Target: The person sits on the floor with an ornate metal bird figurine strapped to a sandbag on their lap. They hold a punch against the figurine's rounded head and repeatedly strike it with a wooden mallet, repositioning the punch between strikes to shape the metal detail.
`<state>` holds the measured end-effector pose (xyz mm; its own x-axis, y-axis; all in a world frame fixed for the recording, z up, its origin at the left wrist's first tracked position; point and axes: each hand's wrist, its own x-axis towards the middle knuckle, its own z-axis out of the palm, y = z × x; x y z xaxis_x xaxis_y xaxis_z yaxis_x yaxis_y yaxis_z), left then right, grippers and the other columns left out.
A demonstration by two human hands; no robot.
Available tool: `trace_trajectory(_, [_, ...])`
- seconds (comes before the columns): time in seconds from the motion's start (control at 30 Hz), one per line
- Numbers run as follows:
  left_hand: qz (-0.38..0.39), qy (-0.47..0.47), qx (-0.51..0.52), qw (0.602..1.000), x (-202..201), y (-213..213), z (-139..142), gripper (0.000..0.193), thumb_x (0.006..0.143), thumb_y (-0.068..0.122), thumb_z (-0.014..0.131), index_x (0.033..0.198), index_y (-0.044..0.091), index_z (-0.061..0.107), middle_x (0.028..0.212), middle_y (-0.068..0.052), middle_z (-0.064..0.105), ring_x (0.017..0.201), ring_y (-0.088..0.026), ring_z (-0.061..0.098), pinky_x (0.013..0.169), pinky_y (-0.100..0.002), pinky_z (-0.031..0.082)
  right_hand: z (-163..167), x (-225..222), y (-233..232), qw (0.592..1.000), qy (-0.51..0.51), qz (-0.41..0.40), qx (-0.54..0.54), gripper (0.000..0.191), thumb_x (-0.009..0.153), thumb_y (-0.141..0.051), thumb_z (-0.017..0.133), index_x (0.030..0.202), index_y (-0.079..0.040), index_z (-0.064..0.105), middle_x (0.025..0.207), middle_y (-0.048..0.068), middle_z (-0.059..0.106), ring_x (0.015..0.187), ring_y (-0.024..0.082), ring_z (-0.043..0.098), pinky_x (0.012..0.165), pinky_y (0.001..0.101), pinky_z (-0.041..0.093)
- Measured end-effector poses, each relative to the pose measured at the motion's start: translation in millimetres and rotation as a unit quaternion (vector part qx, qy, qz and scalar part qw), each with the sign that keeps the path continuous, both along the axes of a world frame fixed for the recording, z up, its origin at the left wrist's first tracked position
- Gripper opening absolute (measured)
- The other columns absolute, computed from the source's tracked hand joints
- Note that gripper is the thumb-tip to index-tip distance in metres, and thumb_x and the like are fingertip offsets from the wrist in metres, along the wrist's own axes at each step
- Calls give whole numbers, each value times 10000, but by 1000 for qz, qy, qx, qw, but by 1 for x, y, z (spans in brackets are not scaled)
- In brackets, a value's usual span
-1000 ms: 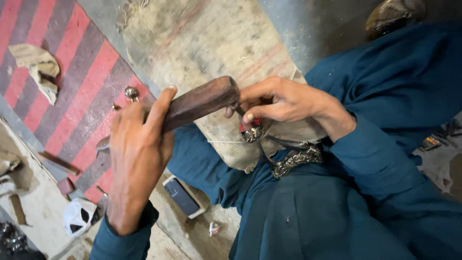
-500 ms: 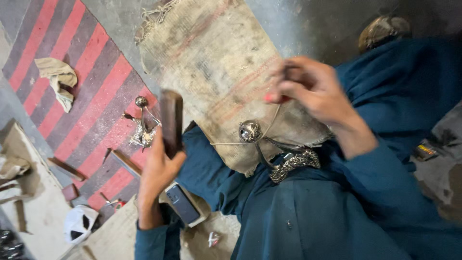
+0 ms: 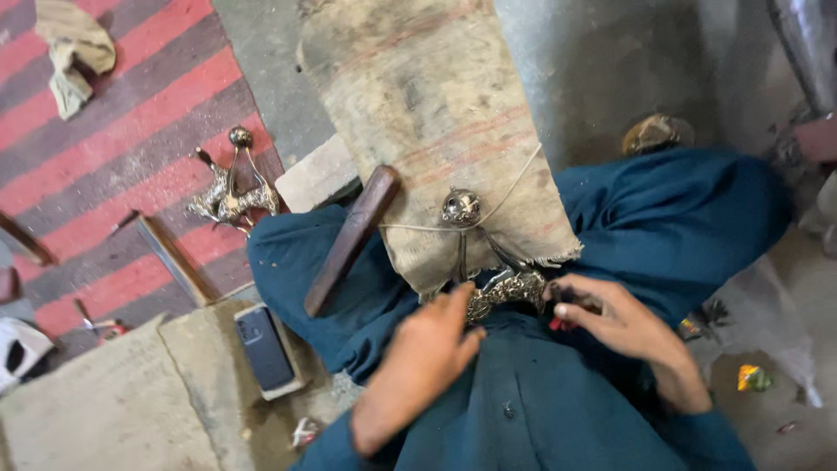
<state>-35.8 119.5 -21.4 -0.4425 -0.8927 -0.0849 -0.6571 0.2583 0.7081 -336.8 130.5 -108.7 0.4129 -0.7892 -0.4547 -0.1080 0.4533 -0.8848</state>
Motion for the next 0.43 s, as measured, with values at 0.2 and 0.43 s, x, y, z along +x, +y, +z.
trace_trajectory(0.2, [-14, 31, 82, 996, -24, 18, -61, 792, 791, 75, 727, 1519, 80, 415, 1162, -251, 593, 954, -471, 653, 796, -508, 549, 47, -2, 36, 992, 40, 85, -82, 281, 931, -64, 652, 1202, 2, 689, 996, 98, 771, 872, 156, 795, 786, 287, 631])
trace_trajectory(0.43, [-34, 86, -24, 995, -39, -2, -131, 631, 761, 81, 765, 1344, 157, 535, 1211, -230, 580, 1038, -452, 655, 840, -500, 555, 63, 36, 31, 982, 145, 109, -45, 489, 934, -60, 651, 1416, -59, 568, 1011, 101, 799, 874, 150, 747, 809, 282, 611])
